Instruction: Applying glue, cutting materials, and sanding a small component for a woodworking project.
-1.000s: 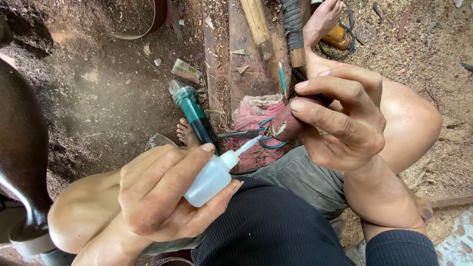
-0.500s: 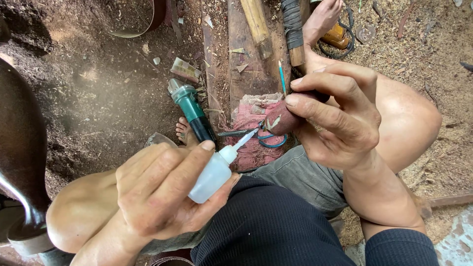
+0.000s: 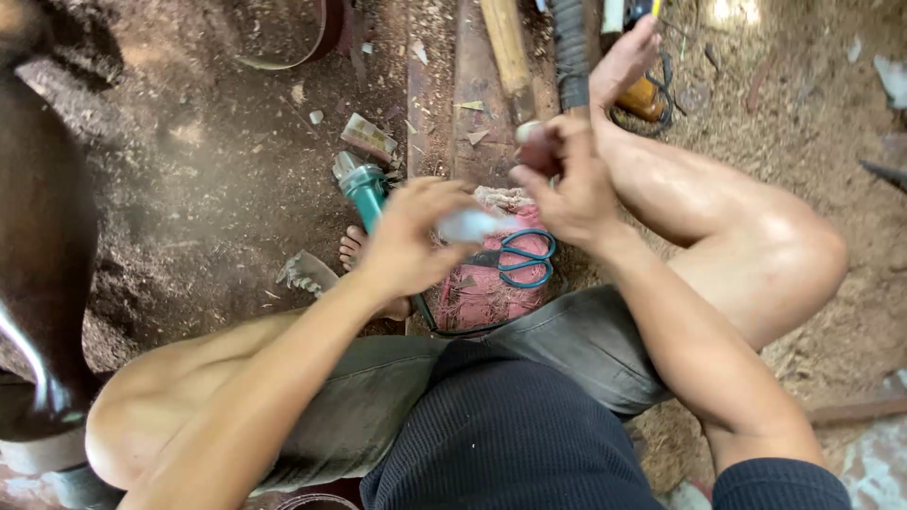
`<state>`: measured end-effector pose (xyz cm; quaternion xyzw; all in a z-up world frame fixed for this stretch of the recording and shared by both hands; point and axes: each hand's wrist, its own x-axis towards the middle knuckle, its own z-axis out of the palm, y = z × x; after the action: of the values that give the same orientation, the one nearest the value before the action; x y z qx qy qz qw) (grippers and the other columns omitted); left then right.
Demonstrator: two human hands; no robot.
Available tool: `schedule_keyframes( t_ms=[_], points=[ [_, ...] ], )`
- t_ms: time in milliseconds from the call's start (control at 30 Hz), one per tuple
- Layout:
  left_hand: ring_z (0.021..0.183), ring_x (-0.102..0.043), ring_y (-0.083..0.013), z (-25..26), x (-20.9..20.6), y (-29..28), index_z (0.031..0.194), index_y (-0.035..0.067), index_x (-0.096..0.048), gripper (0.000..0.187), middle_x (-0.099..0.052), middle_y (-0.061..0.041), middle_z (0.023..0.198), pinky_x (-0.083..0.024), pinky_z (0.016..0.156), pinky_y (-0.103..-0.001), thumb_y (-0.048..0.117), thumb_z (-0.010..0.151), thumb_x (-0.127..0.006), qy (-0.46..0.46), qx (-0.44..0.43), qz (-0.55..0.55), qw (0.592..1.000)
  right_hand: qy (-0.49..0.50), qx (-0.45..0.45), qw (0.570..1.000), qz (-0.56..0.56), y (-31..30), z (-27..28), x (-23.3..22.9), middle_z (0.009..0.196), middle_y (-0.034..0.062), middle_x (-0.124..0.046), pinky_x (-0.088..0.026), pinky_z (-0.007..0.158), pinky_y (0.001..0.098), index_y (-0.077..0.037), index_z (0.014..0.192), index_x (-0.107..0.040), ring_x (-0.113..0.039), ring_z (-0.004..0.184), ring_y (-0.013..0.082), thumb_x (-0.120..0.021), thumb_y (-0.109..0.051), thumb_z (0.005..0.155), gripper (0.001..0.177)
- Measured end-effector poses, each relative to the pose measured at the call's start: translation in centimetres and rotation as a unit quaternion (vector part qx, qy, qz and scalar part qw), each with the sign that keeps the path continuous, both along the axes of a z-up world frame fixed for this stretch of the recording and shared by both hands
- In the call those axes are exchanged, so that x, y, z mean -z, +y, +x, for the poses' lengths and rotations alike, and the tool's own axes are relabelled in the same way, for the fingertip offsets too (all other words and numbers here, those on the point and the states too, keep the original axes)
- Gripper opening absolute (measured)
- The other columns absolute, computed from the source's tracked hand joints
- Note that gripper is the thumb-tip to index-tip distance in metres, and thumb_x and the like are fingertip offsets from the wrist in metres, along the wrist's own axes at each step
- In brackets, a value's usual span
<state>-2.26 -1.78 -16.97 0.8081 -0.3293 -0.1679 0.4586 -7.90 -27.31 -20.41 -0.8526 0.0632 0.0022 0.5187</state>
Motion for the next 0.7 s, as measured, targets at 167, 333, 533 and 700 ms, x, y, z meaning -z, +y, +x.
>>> schedule_keyframes(
  t_ms=[167, 333, 533, 700],
  points=[
    [0.116, -0.057, -0.0328, -3.1, 10.6, -2.9, 0.118, 0.021, -0.073, 0.051, -0.061, -0.012, 0.119, -0.045, 0.099, -0.046, 0.027, 0.070, -0.087, -0.039, 0.077, 0.021, 0.996, 0.001, -0.025, 0.996, -0.088, 0.0, 1.0, 6.1, 0.110, 0.0200, -0.072, -0.059, 0.085, 0.0399, -0.004, 0.131, -0.044, -0.075, 0.101, 0.0301, -0.083, -0.022, 0.092, 0.058],
    [0.107, -0.060, -0.0310, -5.4, 15.1, -4.0, 0.126, 0.016, -0.066, 0.047, -0.060, -0.008, 0.111, -0.049, 0.091, -0.043, 0.026, 0.083, -0.081, -0.043, 0.060, 0.021, 0.997, -0.028, -0.084, 0.980, -0.178, -0.9, 0.5, 10.0, 0.112, 0.0215, -0.072, -0.060, 0.085, 0.0433, -0.008, 0.131, -0.053, -0.073, 0.102, 0.0386, -0.082, -0.024, 0.096, 0.049],
    [0.106, -0.060, -0.0282, -5.4, 15.6, -4.2, 0.128, 0.012, -0.061, 0.048, -0.061, -0.006, 0.110, -0.049, 0.091, -0.040, 0.027, 0.086, -0.077, -0.079, 0.092, 0.002, 0.993, -0.050, -0.106, 0.970, -0.215, -0.6, -0.7, 10.4, 0.116, 0.0220, -0.071, -0.059, 0.081, 0.0441, -0.001, 0.134, -0.053, -0.072, 0.099, 0.0403, -0.076, -0.019, 0.098, 0.047],
    [0.107, -0.059, -0.0267, -5.4, 15.5, -4.3, 0.125, 0.012, -0.061, 0.051, -0.062, -0.006, 0.108, -0.048, 0.092, -0.040, 0.031, 0.080, -0.075, -0.117, 0.116, 0.005, 0.986, -0.087, -0.152, 0.953, -0.246, 0.1, -0.6, 8.9, 0.115, 0.0179, -0.067, -0.060, 0.079, 0.0404, -0.002, 0.131, -0.056, -0.072, 0.096, 0.0385, -0.075, -0.018, 0.097, 0.042]
  ],
)
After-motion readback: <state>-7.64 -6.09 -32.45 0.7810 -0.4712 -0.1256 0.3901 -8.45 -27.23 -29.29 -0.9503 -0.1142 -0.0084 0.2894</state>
